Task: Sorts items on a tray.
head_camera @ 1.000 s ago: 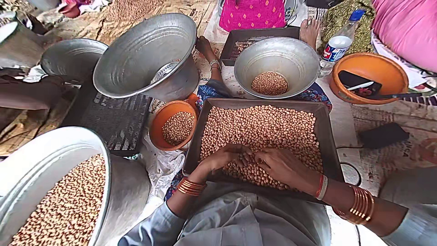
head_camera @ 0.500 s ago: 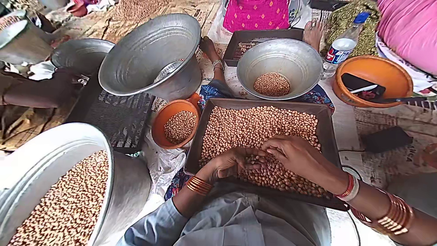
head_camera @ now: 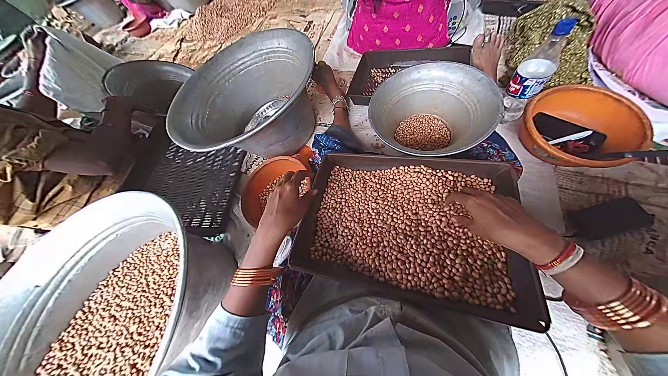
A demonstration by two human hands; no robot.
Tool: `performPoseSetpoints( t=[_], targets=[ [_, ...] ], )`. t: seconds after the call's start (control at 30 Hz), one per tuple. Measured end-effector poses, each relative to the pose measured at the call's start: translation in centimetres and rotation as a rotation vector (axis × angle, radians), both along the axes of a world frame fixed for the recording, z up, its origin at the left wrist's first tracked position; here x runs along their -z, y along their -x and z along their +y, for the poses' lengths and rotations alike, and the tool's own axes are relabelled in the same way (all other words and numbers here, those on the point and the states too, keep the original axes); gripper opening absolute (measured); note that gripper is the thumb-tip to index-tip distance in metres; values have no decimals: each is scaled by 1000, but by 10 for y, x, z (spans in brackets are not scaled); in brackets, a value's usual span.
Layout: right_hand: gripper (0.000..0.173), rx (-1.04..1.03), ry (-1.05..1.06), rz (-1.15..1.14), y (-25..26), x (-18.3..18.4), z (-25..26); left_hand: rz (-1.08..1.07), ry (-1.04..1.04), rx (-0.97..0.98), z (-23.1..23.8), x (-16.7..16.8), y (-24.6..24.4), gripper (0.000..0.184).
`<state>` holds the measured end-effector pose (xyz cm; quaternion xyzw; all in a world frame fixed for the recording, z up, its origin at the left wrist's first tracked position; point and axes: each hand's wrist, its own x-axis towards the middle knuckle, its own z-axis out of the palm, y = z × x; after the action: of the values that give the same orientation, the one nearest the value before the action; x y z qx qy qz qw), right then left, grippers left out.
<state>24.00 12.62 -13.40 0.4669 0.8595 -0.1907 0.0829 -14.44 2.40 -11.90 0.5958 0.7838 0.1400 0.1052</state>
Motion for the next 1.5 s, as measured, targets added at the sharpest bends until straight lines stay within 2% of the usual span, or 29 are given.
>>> performPoseSetpoints(
  t=[0.07, 0.1, 0.17, 0.23, 0.3, 0.43, 0.5, 0.53, 0.63, 0.73, 0.8, 0.87, 0.97, 1.07, 1.17, 1.23, 1.27, 1.37, 1.5],
  targets=[
    [37, 62, -16, -72, -4, 4, 8, -99, 193, 60, 7, 9, -14, 39],
    [38, 91, -25, -109, -6, 7, 12, -78, 286, 60, 11, 13, -22, 39],
    [41, 124, -22, -191, -10, 12, 16, 63, 440, 45, 16, 21, -41, 39],
    [46, 118, 34, -273, -6, 13, 15, 157, 606, 74, 18, 21, -65, 51],
    [59, 87, 148, -360, 5, 7, 8, 139, 702, 160, 17, 22, -88, 62],
    [72, 21, 367, -329, 28, 0, -12, 41, 750, 239, 7, 25, -126, 63],
    [80, 14, 442, -180, 37, -2, -23, -66, 713, 248, 5, 26, -132, 65],
    [78, -4, 470, -52, 40, -3, -28, -154, 668, 261, 6, 27, -129, 66],
    [54, -41, 563, 447, 40, 0, -30, -460, 493, 249, 10, 34, -113, 57],
    [39, 92, 544, 775, 30, -1, -13, -463, 306, 206, 18, 31, -100, 42],
    [33, 153, 348, 820, 14, 2, 6, -380, 196, 224, 24, 23, -98, 39],
    [22, 191, 170, 738, -1, 2, 20, -308, 145, 325, 32, 13, -106, 35],
    [9, 116, -57, 454, -13, 3, 30, -232, 83, 555, 50, 4, -135, 28],
    [13, 67, -103, 288, -13, 17, 29, -191, -6, 725, 77, 16, -167, 28],
    [45, 83, -89, 238, -7, 29, 27, -159, -31, 761, 105, 46, -185, 39],
    [59, 82, -20, 147, -2, 35, 28, -134, 29, 754, 120, 75, -186, 43],
    [65, 66, 44, 81, 0, 35, 27, -131, 84, 750, 119, 79, -185, 46],
    [73, -97, 265, -128, 5, 23, 17, -130, 296, 790, 94, 64, -176, 50],
    [71, -434, 405, -272, 8, 9, 3, -139, 545, 961, 52, 33, -150, 51]
  ],
)
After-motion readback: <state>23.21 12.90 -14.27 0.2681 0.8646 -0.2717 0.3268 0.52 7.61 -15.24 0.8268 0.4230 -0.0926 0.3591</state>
